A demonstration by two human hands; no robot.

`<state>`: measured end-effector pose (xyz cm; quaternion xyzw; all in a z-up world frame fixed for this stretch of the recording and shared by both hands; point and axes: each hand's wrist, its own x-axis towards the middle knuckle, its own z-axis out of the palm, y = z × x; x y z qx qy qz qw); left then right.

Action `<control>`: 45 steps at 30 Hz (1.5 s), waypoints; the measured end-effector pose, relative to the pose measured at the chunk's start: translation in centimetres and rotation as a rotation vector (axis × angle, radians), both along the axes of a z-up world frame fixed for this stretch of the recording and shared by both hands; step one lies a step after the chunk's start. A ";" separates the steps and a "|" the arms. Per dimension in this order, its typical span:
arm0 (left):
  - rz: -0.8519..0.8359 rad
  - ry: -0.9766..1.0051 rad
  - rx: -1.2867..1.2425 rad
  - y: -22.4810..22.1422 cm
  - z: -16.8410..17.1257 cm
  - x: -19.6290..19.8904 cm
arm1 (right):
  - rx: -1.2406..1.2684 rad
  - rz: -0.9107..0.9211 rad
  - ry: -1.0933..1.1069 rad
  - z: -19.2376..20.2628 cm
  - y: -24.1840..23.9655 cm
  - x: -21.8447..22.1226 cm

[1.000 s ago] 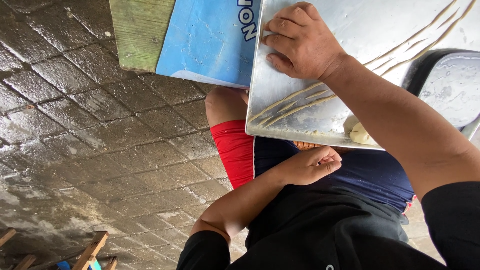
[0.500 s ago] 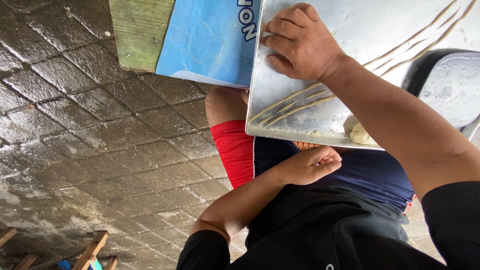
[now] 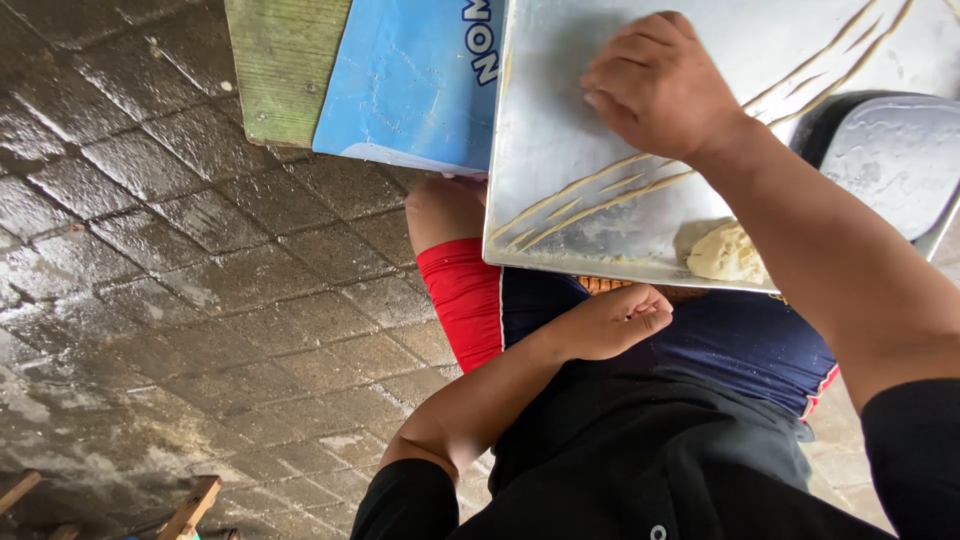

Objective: Rolling dough into thin strips and arranging them on a tray to form a house outline, while also weighing dough portions on a digital scale.

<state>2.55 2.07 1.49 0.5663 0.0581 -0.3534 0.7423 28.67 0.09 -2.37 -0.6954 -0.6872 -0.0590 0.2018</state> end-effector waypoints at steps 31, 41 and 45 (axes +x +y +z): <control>0.698 0.224 -0.093 -5.5 -11.4 -2.3 | -0.429 -0.792 0.363 3.0 -22.9 -9.1; 0.708 0.234 -0.099 -5.3 -10.4 -2.2 | -0.035 -1.020 1.081 4.0 -24.8 -9.0; 0.607 0.136 0.091 -6.2 -8.2 -3.2 | 0.209 -0.962 1.508 6.2 -24.1 -10.1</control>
